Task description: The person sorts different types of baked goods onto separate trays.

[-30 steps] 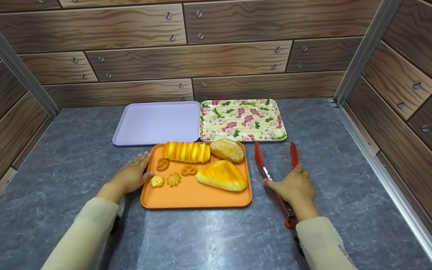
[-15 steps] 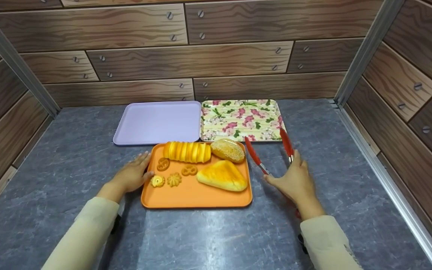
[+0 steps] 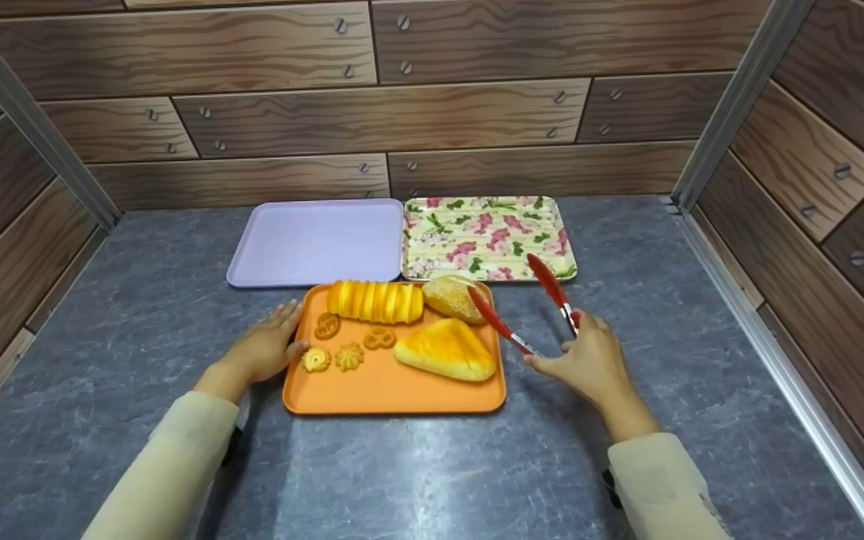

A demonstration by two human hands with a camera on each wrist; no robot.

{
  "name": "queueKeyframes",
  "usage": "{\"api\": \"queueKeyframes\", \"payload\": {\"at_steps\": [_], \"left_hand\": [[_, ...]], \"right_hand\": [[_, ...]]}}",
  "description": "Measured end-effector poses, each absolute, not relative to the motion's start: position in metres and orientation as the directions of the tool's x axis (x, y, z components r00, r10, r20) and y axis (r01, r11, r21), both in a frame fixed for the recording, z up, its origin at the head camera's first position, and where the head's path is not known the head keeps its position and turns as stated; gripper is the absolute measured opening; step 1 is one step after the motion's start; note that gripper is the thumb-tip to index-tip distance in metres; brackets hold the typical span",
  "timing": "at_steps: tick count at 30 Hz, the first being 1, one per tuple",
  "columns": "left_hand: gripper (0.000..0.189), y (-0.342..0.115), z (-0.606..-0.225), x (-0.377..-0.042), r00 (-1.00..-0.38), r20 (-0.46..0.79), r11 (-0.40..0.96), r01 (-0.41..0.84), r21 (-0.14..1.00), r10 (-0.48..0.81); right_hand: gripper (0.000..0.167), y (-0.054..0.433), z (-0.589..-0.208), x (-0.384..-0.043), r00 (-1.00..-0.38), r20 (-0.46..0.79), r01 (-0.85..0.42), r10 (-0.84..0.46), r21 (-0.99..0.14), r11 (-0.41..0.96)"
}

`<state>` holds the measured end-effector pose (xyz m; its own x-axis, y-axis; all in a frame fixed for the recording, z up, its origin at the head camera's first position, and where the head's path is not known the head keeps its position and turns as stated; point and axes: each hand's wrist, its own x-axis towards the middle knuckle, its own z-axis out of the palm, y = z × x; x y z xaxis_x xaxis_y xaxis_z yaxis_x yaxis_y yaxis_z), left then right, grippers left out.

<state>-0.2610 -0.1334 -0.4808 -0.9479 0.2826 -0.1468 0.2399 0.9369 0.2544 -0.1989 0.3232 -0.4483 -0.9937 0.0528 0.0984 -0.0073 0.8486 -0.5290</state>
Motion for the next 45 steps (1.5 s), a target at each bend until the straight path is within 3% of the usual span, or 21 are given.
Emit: {"api": "queueKeyframes", "payload": {"at_steps": [12,25,45], "left_hand": [[0.066,-0.134,-0.481,-0.262,-0.949,-0.152,0.940,0.234,0.248,0.277],[0.067,-0.134,-0.483,-0.263,-0.948,-0.165,0.939,0.223,0.261,0.271],[0.066,-0.134,-0.483,-0.262,-0.948,-0.154,0.938,0.234,0.255,0.278]], "right_hand": [[0.099,0.322,-0.442,-0.199,-0.993,0.061,-0.118,-0.101,-0.574,0.810],[0.088,0.313,-0.452,-0.194,-0.952,0.054,-0.287,-0.303,-0.513,0.809],[0.096,0.313,-0.460,-0.194,-0.940,0.010,-0.311,-0.342,-0.438,0.843]]}}
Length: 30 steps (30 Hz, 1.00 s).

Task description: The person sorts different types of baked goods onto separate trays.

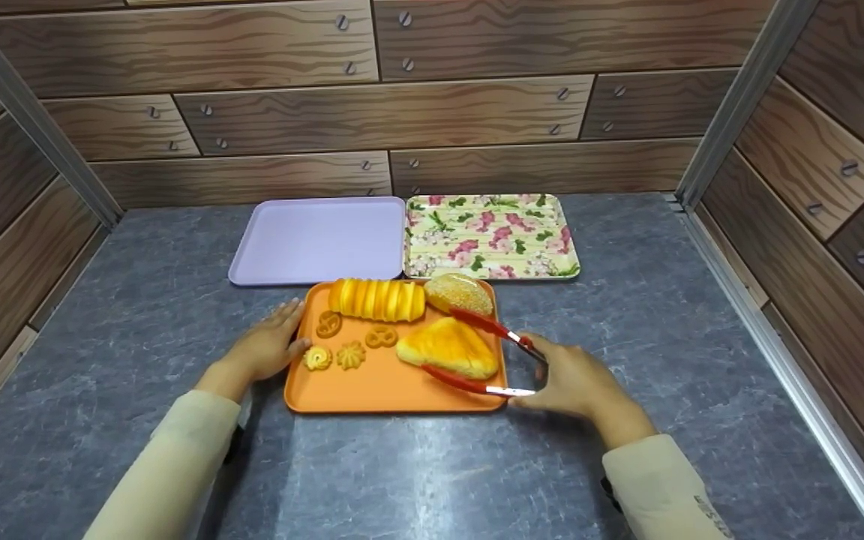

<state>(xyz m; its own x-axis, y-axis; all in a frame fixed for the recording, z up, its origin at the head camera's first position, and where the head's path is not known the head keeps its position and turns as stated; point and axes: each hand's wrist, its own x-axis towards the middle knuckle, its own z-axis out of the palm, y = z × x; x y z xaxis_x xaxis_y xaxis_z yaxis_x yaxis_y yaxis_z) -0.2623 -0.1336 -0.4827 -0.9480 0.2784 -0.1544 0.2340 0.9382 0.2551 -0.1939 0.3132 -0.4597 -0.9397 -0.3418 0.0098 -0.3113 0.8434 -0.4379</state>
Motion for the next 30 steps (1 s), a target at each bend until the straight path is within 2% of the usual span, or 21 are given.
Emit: {"api": "queueKeyframes", "payload": {"at_steps": [8,17,30], "left_hand": [[0.066,-0.1333,-0.4811,-0.2610,-0.948,-0.157,0.937,0.232,0.260,0.278],[0.065,-0.1334,-0.4818,-0.2620,-0.947,-0.149,0.934,0.239,0.266,0.285],[0.066,-0.1325,-0.4813,-0.2609,-0.949,-0.150,0.936,0.233,0.262,0.278]], "right_hand": [[0.096,0.3132,-0.4581,-0.1930,-0.947,-0.019,-0.285,-0.321,-0.411,0.866],[0.081,0.3148,-0.4565,-0.1907,-0.932,0.031,-0.343,-0.362,-0.400,0.850],[0.069,0.3120,-0.4546,-0.1888,-0.908,0.071,-0.405,-0.412,-0.392,0.826]]}}
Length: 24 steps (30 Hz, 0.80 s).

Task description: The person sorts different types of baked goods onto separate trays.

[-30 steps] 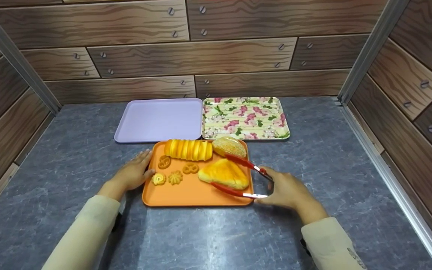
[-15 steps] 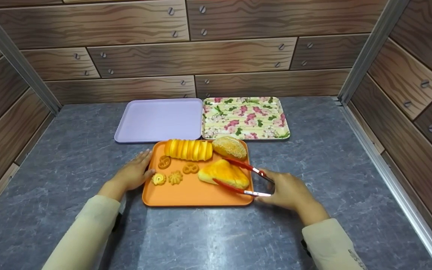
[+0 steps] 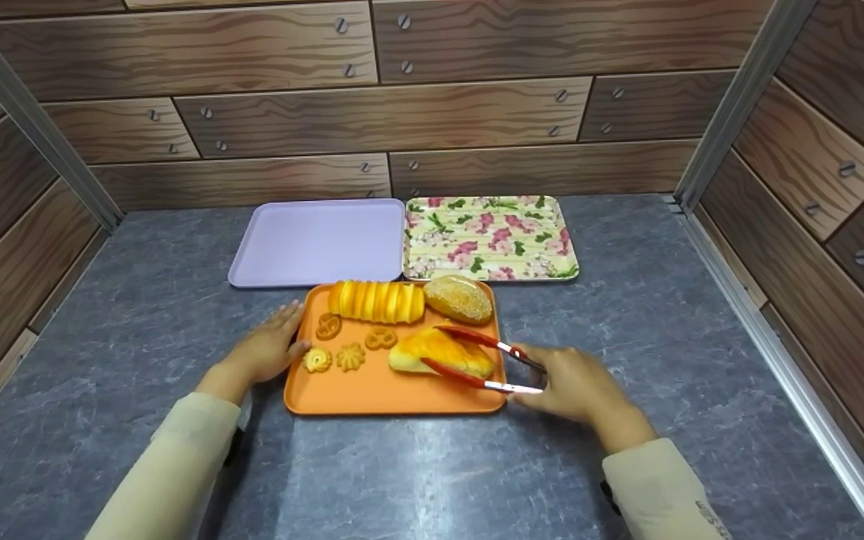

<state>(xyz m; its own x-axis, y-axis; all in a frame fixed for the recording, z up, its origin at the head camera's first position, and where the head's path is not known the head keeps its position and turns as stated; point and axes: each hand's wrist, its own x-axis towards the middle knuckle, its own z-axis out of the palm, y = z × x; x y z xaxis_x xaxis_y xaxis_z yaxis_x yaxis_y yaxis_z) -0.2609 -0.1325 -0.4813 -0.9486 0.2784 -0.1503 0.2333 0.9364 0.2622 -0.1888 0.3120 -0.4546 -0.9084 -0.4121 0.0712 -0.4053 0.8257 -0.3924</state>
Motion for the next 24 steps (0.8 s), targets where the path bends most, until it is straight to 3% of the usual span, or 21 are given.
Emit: {"api": "queueKeyframes", "payload": {"at_steps": [11,16,24], "left_hand": [[0.066,-0.132,-0.482,-0.262,-0.950,-0.156,0.937,0.224,0.268,0.272],[0.066,-0.132,-0.482,-0.262,-0.950,-0.155,0.938,0.226,0.264,0.272],[0.066,-0.134,-0.482,-0.262,-0.950,-0.142,0.935,0.234,0.266,0.278]], "right_hand": [[0.055,0.305,-0.446,-0.197,-0.902,0.146,-0.427,-0.407,-0.455,0.781],[0.057,0.303,-0.443,-0.204,-0.904,0.189,-0.426,-0.384,-0.470,0.773],[0.047,0.301,-0.437,-0.221,-0.931,0.195,-0.365,-0.309,-0.483,0.796]]}}
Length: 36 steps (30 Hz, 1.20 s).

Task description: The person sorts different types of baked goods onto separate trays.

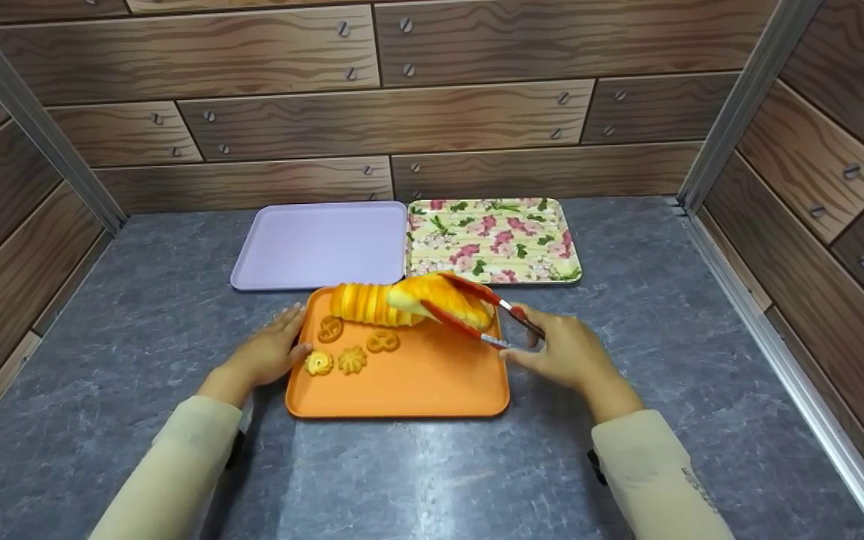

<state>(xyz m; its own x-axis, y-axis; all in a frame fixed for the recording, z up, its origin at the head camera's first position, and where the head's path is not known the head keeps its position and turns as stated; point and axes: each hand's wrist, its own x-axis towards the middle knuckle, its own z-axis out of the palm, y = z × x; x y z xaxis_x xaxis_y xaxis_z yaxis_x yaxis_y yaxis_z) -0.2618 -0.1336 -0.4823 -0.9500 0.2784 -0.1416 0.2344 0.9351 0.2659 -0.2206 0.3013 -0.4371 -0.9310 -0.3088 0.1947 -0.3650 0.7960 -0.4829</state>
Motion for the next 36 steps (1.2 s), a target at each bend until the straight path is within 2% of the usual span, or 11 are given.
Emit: {"api": "queueKeyframes", "payload": {"at_steps": [8,12,14,20,24,36], "left_hand": [[0.065,-0.134,-0.481,-0.262,-0.947,-0.151,0.934,0.235,0.271,0.282],[0.065,-0.134,-0.480,-0.262,-0.947,-0.153,0.935,0.236,0.265,0.282],[0.065,-0.134,-0.480,-0.262,-0.948,-0.151,0.936,0.234,0.261,0.279],[0.064,-0.133,-0.481,-0.262,-0.949,-0.151,0.937,0.230,0.264,0.275],[0.064,-0.133,-0.481,-0.262,-0.950,-0.152,0.938,0.226,0.264,0.271],[0.065,-0.133,-0.482,-0.262,-0.951,-0.149,0.935,0.222,0.275,0.269]], "right_hand": [[0.045,0.306,-0.426,-0.240,-0.963,0.180,-0.268,-0.202,-0.528,0.806],[0.054,0.308,-0.421,-0.251,-0.973,0.175,-0.221,-0.148,-0.543,0.810],[0.065,0.308,-0.419,-0.255,-0.976,0.180,-0.201,-0.120,-0.545,0.814],[0.078,0.311,-0.418,-0.267,-0.972,0.229,-0.156,-0.040,-0.510,0.846],[0.087,0.313,-0.419,-0.275,-0.975,0.219,-0.085,0.027,-0.487,0.869],[0.094,0.312,-0.432,-0.295,-0.973,0.136,0.099,0.187,-0.487,0.868]]}}
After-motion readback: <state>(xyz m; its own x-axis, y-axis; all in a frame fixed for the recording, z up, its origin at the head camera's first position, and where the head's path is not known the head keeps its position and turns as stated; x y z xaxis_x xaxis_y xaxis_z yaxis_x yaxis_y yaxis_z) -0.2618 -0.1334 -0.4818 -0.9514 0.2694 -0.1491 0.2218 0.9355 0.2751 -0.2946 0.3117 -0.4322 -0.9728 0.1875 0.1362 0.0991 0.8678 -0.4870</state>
